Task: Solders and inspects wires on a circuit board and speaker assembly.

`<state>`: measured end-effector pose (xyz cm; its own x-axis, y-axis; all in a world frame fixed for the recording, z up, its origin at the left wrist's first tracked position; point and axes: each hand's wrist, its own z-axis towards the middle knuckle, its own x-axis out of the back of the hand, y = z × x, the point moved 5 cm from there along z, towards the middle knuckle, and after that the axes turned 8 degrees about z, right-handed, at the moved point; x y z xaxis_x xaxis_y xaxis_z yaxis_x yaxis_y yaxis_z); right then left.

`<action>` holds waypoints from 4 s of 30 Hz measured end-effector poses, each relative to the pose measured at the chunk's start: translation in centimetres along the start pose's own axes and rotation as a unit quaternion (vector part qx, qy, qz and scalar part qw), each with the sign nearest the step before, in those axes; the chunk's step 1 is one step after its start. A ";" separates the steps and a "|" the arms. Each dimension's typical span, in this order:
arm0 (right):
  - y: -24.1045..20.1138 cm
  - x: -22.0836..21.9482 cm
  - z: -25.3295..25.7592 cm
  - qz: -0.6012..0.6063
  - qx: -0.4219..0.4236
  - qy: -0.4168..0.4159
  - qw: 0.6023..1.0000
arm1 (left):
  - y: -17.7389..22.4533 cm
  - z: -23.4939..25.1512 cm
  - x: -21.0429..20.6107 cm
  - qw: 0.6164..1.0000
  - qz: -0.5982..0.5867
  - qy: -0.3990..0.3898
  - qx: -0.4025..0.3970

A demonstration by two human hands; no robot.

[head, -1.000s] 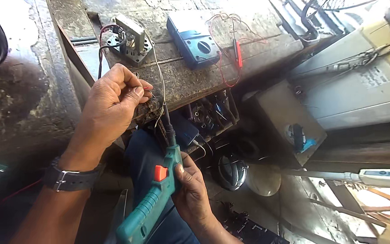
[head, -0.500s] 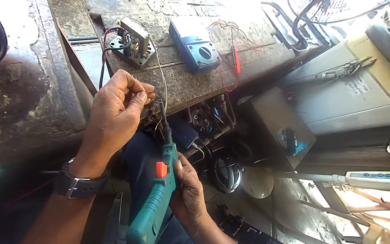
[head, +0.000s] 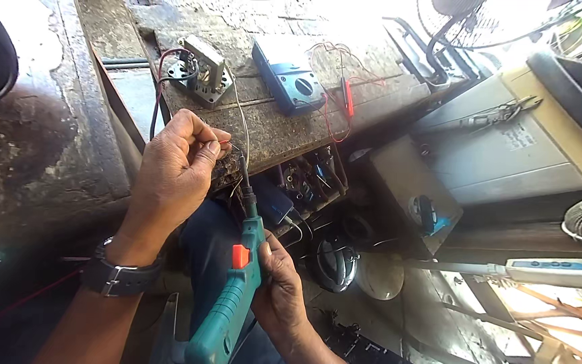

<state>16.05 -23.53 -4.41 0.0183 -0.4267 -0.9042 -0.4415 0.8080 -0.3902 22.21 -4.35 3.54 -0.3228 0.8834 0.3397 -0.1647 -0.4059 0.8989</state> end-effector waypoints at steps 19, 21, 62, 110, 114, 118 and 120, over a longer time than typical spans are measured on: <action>-0.2 0.1 0.1 -0.009 0.003 0.002 1.000 | -0.1 -0.1 0.0 1.000 0.006 -0.001 0.003; -0.2 0.1 0.1 -0.009 0.001 0.004 1.000 | 0.0 -0.1 0.0 1.000 0.006 0.000 0.006; -0.2 0.3 0.2 -0.014 -0.004 0.008 1.000 | -0.1 -0.2 0.2 1.000 0.016 -0.005 0.003; -0.2 0.4 0.3 -0.017 -0.005 0.012 1.000 | -0.4 0.7 0.2 1.000 -0.009 -0.007 0.008; -0.2 0.3 0.4 -0.017 -0.005 0.009 1.000 | -0.4 0.7 0.1 1.000 -0.009 -0.010 0.010; -0.2 0.3 0.4 -0.017 -0.006 0.010 1.000 | -0.4 0.7 0.1 1.000 -0.006 -0.009 0.008; -0.2 0.4 0.4 -0.015 -0.008 0.011 1.000 | -0.4 0.7 0.1 1.000 -0.005 -0.009 0.007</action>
<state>16.52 -23.68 -4.73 0.0122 -0.4602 -0.8877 -0.4555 0.7877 -0.4147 22.93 -3.87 3.42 -0.3051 0.8914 0.3351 -0.1552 -0.3938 0.9060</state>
